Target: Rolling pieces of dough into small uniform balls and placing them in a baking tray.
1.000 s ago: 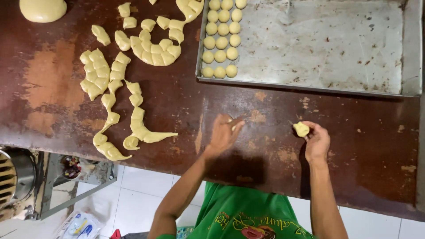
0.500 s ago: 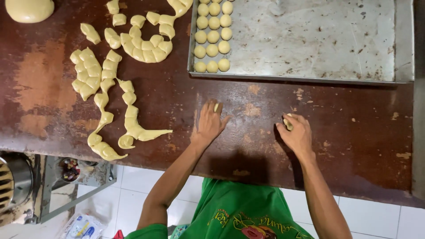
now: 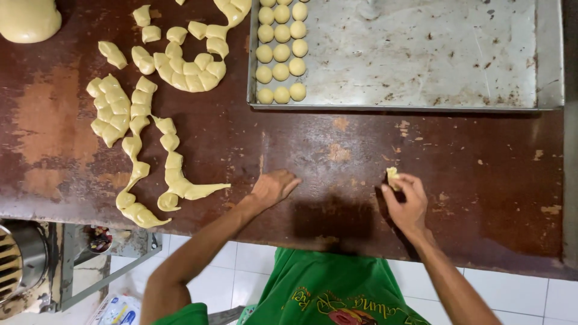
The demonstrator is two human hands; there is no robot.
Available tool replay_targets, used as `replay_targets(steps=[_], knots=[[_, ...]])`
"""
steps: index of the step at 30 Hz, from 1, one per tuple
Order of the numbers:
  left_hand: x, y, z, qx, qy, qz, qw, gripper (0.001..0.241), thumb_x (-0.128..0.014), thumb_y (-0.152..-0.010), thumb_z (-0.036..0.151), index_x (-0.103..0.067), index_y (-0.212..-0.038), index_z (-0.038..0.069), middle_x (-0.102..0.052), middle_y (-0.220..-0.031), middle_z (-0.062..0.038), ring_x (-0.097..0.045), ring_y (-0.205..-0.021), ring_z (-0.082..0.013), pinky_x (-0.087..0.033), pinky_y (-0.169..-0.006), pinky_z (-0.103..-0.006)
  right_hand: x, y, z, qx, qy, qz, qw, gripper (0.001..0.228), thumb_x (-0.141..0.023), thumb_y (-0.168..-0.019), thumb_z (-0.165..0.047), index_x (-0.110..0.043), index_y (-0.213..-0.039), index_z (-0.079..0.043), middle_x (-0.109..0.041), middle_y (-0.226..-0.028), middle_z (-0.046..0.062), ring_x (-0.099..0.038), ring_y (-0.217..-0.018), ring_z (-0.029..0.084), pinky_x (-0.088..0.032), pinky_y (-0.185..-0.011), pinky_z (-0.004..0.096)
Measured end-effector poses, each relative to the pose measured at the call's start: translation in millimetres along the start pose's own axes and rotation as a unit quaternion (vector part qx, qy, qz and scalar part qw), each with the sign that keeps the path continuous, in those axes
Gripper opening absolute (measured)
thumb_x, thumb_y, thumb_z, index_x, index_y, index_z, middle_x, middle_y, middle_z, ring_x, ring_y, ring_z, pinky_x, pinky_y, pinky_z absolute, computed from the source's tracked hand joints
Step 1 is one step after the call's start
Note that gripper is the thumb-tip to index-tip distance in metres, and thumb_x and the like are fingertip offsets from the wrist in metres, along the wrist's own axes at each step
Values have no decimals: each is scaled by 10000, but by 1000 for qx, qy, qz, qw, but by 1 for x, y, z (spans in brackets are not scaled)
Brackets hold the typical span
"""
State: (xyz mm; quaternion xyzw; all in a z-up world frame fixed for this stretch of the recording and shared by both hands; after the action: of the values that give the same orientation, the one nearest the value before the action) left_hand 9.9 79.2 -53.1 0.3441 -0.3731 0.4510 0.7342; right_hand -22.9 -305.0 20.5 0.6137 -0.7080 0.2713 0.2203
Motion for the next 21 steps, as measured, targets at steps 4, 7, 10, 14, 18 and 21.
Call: replay_targets(steps=[4, 7, 10, 14, 18, 21], knots=[[0, -23, 27, -202, -85, -200, 955, 583, -446, -1082, 499, -429, -1605, 241, -675, -1084, -158, -639, -1034, -315, -536, -961, -448, -17, -5, 32, 94, 70, -155, 981, 344, -738, -940, -327, -714, -1128, -40, -610, -1215, 159, -597, -1125, 265, -555, -929, 412], [51, -65, 66, -218, -225, 121, 942, 775, -492, -889, 693, -420, -1529, 262, -547, -1508, -179, -431, -1423, -381, -305, -1139, -630, -39, -55, 33, 74, 289, -171, 939, 579, -642, -927, -556, -598, -1239, -71, -444, -1434, 275, -327, -1426, 450, -176, -1164, 692], [10, -60, 102, -161, -147, 166, 962, 774, -530, -989, 668, -459, -1535, 124, -531, -1559, -186, -410, -1491, -358, -240, -1241, -592, -45, -78, -11, 70, 293, -7, 954, 873, -625, -983, -648, -465, -1536, 9, -244, -1586, 428, -155, -1464, 630, -19, -1124, 760], [-15, -3, 69, -198, 80, 20, 977, 667, -639, -888, 625, -651, -1342, 137, -629, -1423, -67, -505, -1395, -261, -318, -1206, -513, -68, 3, 21, 140, 97, -130, 977, 763, -625, -1016, -654, -542, -1482, -55, -353, -1573, 241, -292, -1501, 467, -214, -1217, 713], [40, -27, 7, -160, -51, -58, 984, 499, -756, -804, 565, -727, -1189, 248, -672, -1242, -40, -519, -1243, -296, -373, -1077, -540, -16, -23, 67, 265, 349, -81, 895, 232, -788, -960, -343, -750, -1166, -244, -571, -1411, 95, -404, -1420, 363, -268, -1107, 653], [76, -83, 75, -163, -10, 133, 977, 504, -740, -895, 478, -726, -1297, 173, -637, -1353, -95, -490, -1293, -341, -383, -1072, -523, -27, -116, -21, 141, 331, 10, 933, 426, -784, -849, -495, -771, -1150, -195, -641, -1374, 209, -461, -1357, 432, -292, -1081, 687]])
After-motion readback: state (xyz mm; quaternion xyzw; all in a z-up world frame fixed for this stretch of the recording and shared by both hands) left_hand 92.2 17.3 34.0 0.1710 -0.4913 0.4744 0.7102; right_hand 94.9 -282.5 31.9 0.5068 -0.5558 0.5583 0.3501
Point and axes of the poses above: each hand's wrist, its own y-axis away from the middle knuckle, its own x-axis out of the back of the hand, z = x × y, the point moved 9 cm from there along -y, towards the middle knuckle
